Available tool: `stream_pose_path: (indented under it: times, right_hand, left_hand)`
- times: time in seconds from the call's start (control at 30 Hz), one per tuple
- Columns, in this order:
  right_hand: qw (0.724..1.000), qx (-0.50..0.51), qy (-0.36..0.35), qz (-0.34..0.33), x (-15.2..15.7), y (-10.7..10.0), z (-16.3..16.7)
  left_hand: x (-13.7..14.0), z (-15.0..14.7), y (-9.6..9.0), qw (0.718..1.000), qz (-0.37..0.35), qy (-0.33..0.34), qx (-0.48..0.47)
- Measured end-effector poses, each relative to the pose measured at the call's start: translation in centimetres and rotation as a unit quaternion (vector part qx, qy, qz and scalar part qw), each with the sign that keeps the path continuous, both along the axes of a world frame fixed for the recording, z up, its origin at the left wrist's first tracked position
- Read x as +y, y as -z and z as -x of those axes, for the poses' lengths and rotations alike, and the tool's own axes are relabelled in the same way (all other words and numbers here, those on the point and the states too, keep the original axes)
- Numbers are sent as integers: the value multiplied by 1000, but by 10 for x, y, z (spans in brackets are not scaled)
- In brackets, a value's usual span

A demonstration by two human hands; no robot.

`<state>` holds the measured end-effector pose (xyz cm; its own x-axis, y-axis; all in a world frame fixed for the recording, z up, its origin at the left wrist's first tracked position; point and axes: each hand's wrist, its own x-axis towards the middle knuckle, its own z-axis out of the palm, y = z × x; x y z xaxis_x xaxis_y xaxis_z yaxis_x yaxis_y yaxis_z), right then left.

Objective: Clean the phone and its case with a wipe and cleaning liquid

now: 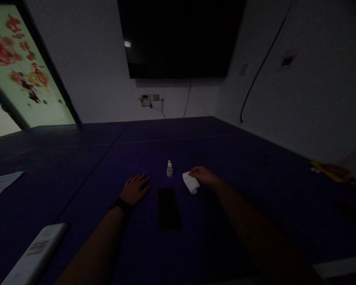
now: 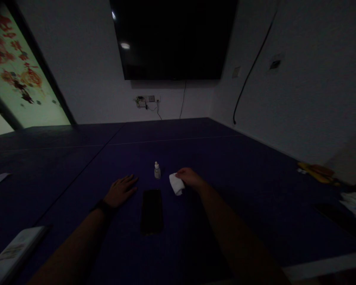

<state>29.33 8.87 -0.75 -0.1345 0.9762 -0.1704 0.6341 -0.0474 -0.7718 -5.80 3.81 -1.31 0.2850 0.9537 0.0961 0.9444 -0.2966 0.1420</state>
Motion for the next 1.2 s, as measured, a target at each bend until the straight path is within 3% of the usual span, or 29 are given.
stream_pose_path:
  times: [0.17, 0.33, 0.6, 0.77, 0.93, 1.2]
  right_hand:
    - [997, 30, 68, -23, 24, 8, 30]
    - [993, -44, 93, -58, 28, 14, 45]
    - [952, -236, 109, -160, 22, 4, 10]
    - [935, -300, 67, -178, 24, 18, -8]
    - [927, -333, 24, -173, 34, 30, -9]
    - [920, -353, 3, -168, 34, 32, -13]
  left_hand:
    - [1, 1, 1, 1000, -1, 0, -1]
    - [0, 0, 2, 1000, -1, -3, -8]
    - [6, 3, 2, 1000, -4, -21, -5]
    - [14, 0, 10, 997, -17, -80, 16]
    - [21, 0, 9, 998, -4, -60, 24]
    - [32, 2, 3, 999, 7, -36, 26]
